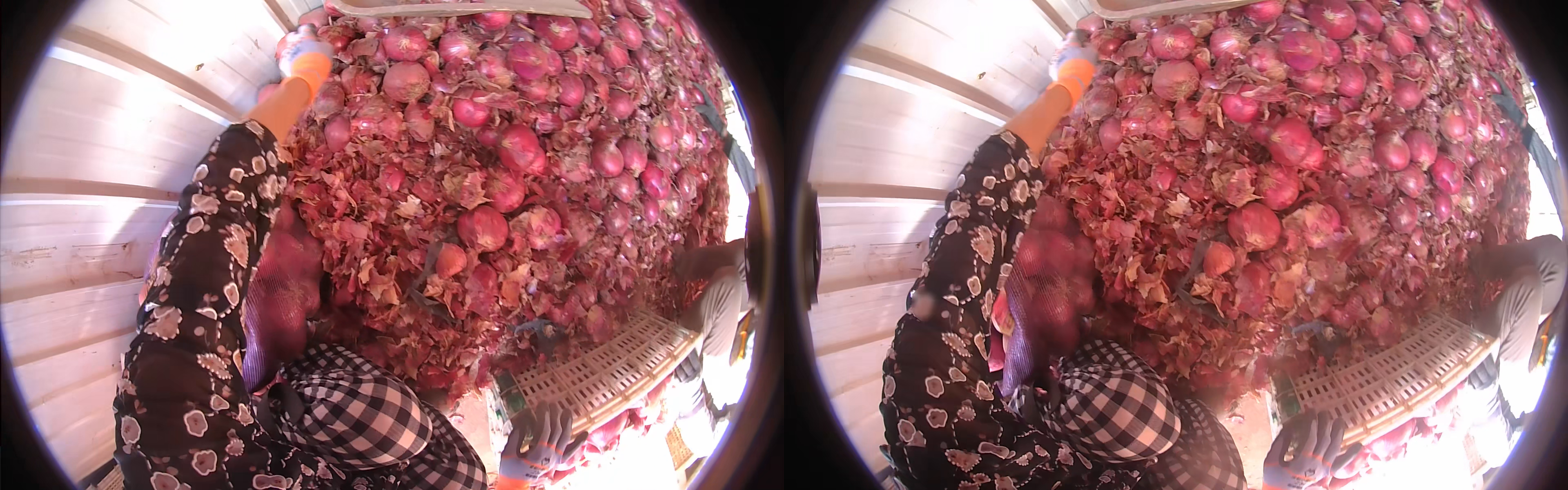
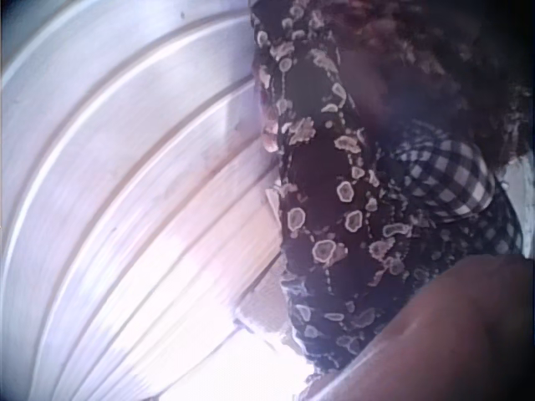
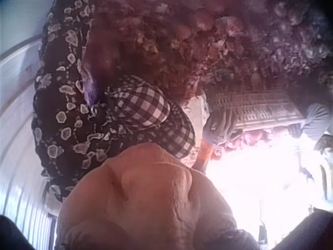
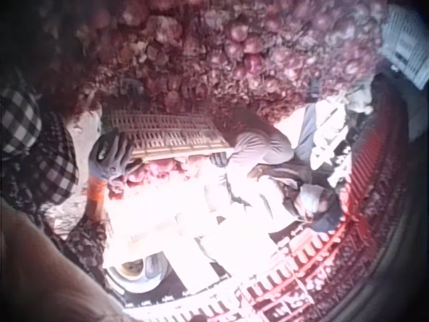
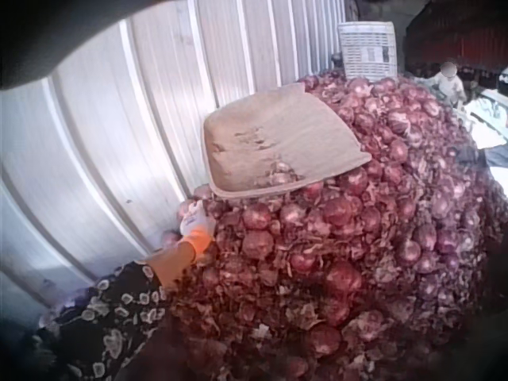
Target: The person carries a crate of onions and then sorts individual onions from a large pile on the floor, removing loose skins by hand and using a knife to trim the ends before placing them into a purple mesh bag and empty plastic crates.
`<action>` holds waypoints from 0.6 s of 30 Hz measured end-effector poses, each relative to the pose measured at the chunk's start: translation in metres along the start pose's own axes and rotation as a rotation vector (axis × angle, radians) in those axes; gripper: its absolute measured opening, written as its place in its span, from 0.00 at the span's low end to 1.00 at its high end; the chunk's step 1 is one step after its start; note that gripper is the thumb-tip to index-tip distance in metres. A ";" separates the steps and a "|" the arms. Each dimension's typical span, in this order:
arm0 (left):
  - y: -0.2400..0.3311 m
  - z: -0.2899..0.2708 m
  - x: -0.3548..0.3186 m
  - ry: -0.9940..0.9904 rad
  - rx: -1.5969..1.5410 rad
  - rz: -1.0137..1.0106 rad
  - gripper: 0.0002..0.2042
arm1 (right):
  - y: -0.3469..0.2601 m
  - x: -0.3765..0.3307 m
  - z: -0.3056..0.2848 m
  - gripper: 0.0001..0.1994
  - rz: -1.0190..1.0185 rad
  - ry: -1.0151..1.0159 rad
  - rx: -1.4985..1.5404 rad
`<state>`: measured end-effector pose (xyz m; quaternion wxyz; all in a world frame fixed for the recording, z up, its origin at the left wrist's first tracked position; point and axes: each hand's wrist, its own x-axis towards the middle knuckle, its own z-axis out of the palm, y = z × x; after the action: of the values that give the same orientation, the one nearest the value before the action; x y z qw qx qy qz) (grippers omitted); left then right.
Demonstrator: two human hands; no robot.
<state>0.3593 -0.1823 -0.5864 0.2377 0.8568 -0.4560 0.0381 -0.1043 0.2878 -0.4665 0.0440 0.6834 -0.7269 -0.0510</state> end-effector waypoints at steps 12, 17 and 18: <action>-0.139 0.084 0.161 -0.451 0.537 0.346 0.36 | 0.005 0.016 0.005 0.15 -0.118 -0.016 -0.065; -0.089 0.023 0.108 -0.464 0.324 0.299 0.29 | 0.004 0.012 0.003 0.16 -0.118 -0.006 -0.105; -0.082 0.023 0.094 -0.533 0.201 0.283 0.27 | 0.001 0.008 0.000 0.19 -0.071 -0.051 -0.111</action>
<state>0.4764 -0.2255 -0.6106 0.0161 0.7839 -0.6107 -0.1104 -0.1056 0.2795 -0.4659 0.0616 0.7038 -0.6991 -0.1102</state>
